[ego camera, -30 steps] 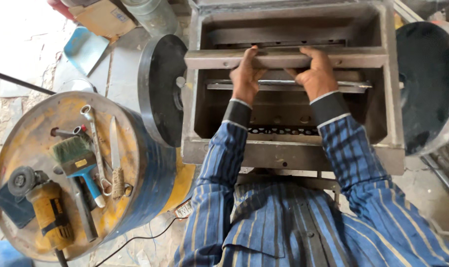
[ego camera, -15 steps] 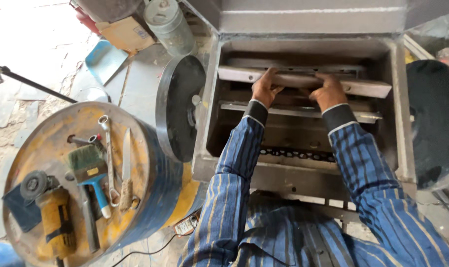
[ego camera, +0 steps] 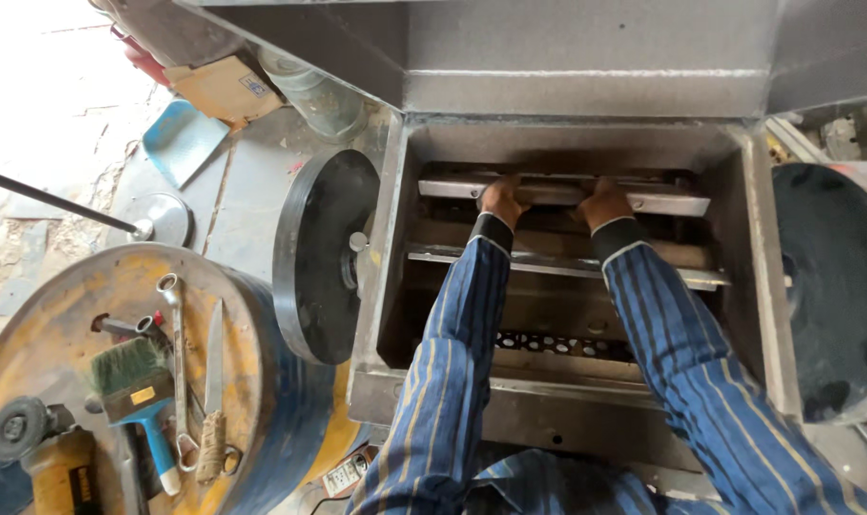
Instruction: The person works inside the hopper of a metal machine, lifting and repositioning long metal bars and roller parts, filing a bar edge, brushing debris from the perforated plate, and using a hammer and wrench to seat and tighten the components before pressing the bars back into place.
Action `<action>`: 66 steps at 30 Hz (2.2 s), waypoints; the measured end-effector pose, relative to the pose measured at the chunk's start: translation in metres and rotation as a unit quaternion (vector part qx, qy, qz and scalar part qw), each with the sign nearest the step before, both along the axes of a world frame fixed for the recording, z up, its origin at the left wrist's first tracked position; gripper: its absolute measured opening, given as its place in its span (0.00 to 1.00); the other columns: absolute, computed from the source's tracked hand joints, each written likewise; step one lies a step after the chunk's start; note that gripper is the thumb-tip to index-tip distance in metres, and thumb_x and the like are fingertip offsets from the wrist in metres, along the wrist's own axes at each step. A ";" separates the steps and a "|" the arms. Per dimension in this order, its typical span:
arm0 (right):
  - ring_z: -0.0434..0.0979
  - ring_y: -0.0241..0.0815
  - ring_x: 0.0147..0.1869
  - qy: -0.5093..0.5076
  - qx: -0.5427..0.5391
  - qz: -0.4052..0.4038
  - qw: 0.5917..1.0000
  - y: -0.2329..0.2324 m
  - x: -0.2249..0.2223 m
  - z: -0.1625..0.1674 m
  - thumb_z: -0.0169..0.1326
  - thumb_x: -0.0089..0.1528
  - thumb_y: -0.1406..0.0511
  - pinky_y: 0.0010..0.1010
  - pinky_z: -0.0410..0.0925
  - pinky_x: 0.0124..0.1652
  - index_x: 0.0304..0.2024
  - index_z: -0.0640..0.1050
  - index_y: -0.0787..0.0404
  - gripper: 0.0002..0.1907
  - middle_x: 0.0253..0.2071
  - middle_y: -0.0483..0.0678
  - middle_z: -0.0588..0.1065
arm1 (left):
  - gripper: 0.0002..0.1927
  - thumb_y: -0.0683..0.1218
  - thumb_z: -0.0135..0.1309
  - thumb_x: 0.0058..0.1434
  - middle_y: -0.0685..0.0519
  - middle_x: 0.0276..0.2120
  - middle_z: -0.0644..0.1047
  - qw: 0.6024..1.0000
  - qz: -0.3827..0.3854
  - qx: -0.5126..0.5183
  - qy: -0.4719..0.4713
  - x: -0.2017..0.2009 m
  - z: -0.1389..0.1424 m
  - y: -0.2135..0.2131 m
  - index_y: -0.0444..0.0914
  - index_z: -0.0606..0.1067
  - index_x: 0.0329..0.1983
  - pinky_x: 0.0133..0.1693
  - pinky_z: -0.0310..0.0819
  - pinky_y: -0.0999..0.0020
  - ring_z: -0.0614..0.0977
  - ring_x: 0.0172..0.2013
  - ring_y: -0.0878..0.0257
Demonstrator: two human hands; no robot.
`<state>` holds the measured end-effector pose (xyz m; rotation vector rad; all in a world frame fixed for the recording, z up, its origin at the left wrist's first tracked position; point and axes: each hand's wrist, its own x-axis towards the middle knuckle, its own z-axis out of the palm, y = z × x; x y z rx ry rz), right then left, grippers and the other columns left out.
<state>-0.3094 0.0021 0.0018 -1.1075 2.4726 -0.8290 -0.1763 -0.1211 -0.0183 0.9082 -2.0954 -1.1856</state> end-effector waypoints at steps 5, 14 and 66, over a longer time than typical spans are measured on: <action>0.77 0.64 0.57 0.034 0.089 -0.008 0.995 -0.011 -0.005 -0.012 0.73 0.45 0.55 0.46 0.71 0.56 0.48 0.80 0.65 0.33 0.51 0.66 0.78 | 0.34 0.50 0.65 0.49 0.48 0.59 0.74 0.968 0.070 0.230 0.069 -0.017 -0.017 -0.008 0.44 0.72 0.62 0.56 0.62 0.40 0.73 0.59 0.45; 0.75 0.64 0.58 0.210 0.017 0.096 0.973 -0.010 -0.010 -0.041 0.70 0.49 0.44 0.49 0.69 0.57 0.50 0.82 0.56 0.35 0.54 0.63 0.75 | 0.32 0.43 0.53 0.68 0.47 0.72 0.58 0.677 0.128 0.668 0.280 -0.034 -0.058 -0.033 0.45 0.59 0.74 0.63 0.43 0.17 0.54 0.72 0.35; 0.79 0.52 0.28 -0.582 -0.134 -0.250 0.762 -0.048 -0.046 -0.071 0.45 0.72 0.55 0.43 0.72 0.24 0.51 0.74 0.56 0.15 0.33 0.53 0.79 | 0.18 0.50 0.52 0.66 0.52 0.58 0.72 0.847 0.099 0.522 0.013 -0.049 -0.092 -0.049 0.46 0.69 0.59 0.53 0.81 0.39 0.74 0.58 0.51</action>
